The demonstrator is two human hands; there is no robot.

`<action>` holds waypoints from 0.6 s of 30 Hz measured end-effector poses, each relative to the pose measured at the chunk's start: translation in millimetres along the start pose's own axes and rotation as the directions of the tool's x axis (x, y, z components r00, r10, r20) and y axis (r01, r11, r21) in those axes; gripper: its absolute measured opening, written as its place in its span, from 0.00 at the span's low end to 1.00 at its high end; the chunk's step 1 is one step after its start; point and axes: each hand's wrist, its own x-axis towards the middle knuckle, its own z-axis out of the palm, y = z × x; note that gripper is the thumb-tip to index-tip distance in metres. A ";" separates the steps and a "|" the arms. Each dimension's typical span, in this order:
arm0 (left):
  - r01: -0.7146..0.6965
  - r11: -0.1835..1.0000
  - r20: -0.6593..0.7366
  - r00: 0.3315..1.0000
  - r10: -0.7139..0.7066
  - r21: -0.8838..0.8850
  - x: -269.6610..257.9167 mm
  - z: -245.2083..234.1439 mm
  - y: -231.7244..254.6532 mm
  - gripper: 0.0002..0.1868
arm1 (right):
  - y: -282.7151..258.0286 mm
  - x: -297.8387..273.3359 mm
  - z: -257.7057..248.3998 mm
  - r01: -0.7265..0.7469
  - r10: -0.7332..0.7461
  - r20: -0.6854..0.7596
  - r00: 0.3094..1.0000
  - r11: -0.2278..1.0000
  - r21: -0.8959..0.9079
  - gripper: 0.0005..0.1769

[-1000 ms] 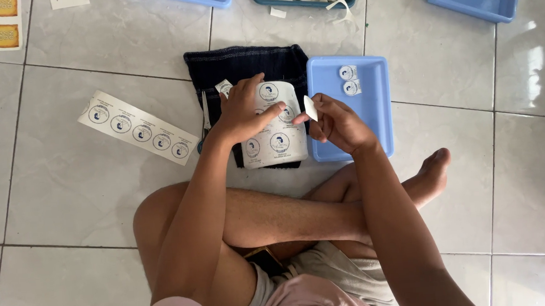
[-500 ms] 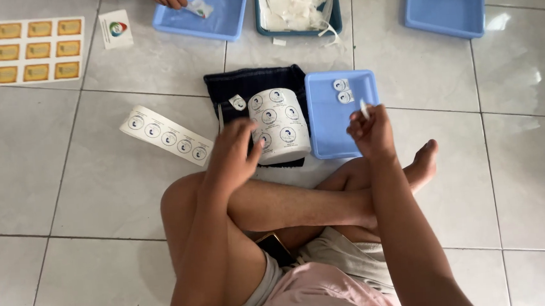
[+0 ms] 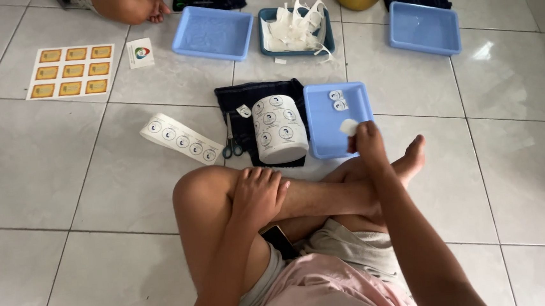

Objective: Peeling circular stickers from a tray and applying them to a white cylindrical container while sitting on the floor.

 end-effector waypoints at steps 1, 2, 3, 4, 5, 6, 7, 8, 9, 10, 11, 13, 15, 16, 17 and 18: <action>0.006 1.000 -0.003 1.000 -0.006 0.003 -1.4 -1.5 0.4 0.20 | -9.8 -2.6 -7.4 0.005 -0.005 0.005 1.000 1.000 -0.001 0.13; 0.010 1.000 -0.009 1.000 -0.010 -0.007 -2.3 -2.7 0.3 0.19 | -19.8 -4.3 -14.4 -0.004 0.004 0.012 1.000 1.000 -0.013 0.13; 0.011 1.000 -0.017 1.000 -0.011 -0.013 -2.6 -3.8 -1.8 0.19 | -29.8 -5.3 -20.0 -0.010 0.010 0.017 1.000 1.000 -0.021 0.13; 0.014 1.000 -0.021 1.000 -0.014 -0.007 2.6 -6.0 -0.4 0.19 | -69.0 -17.2 -28.6 -0.003 0.004 0.021 1.000 1.000 -0.019 0.13; 0.011 0.999 -0.053 0.999 -0.013 -0.041 2.6 -9.4 1.1 0.18 | -105.2 -32.8 -34.4 0.061 -0.053 0.166 0.985 0.997 -0.040 0.11; 0.006 0.997 -0.085 0.996 -0.013 -0.073 3.1 -12.3 2.1 0.17 | -141.4 -47.3 -40.6 0.128 -0.107 0.308 0.945 0.990 -0.050 0.09; 0.013 0.997 -0.081 0.997 -0.019 -0.071 3.7 -10.4 2.6 0.17 | -153.7 -50.1 -44.5 0.127 -0.105 0.315 0.943 0.991 -0.048 0.09; 0.021 0.996 -0.075 0.997 -0.027 -0.085 4.6 -8.3 2.8 0.17 | -166.0 -52.3 -48.2 0.129 -0.141 0.392 0.909 0.990 0.056 0.08; 0.028 0.994 -0.073 0.997 -0.035 -0.102 6.7 -5.3 3.5 0.18 | -178.9 -53.7 -53.1 0.124 -0.184 0.460 0.869 0.980 0.157 0.10; 0.034 0.994 -0.073 0.996 -0.041 -0.101 8.1 -6.4 2.7 0.18 | -208.6 -56.9 -55.8 0.125 -0.184 0.465 0.866 0.980 0.156 0.10; 0.050 0.995 -0.021 0.998 -0.052 -0.086 9.9 -7.2 2.8 0.17 | -237.5 -60.4 -59.9 0.214 -0.564 0.655 0.503 0.816 0.538 0.16; 0.065 0.995 0.032 0.998 -0.063 -0.071 11.2 -3.2 -0.3 0.18 | -259.9 -61.9 -72.7 0.078 -0.837 0.546 0.032 0.547 0.834 0.25; 0.023 0.985 -0.042 0.999 -0.031 -0.170 10.1 5.9 -7.1 0.20 | -247.4 -58.6 -90.2 0.103 -0.822 0.548 0.156 0.565 0.818 0.19; 0.022 0.985 -0.043 0.999 -0.029 -0.171 11.6 3.0 -7.7 0.20 | -247.0 -54.1 -88.6 0.105 -0.822 0.548 0.157 0.566 0.818 0.19; 0.030 0.986 -0.007 0.999 -0.032 -0.167 12.8 -0.2 -8.7 0.20 | -246.7 -49.0 -86.4 0.121 -0.804 0.542 0.246 0.580 0.806 0.15; 0.038 0.986 0.028 0.999 -0.034 -0.163 14.1 -3.3 -9.6 0.19 | -246.3 -44.0 -84.4 0.134 -0.780 0.529 0.334 0.595 0.792 0.12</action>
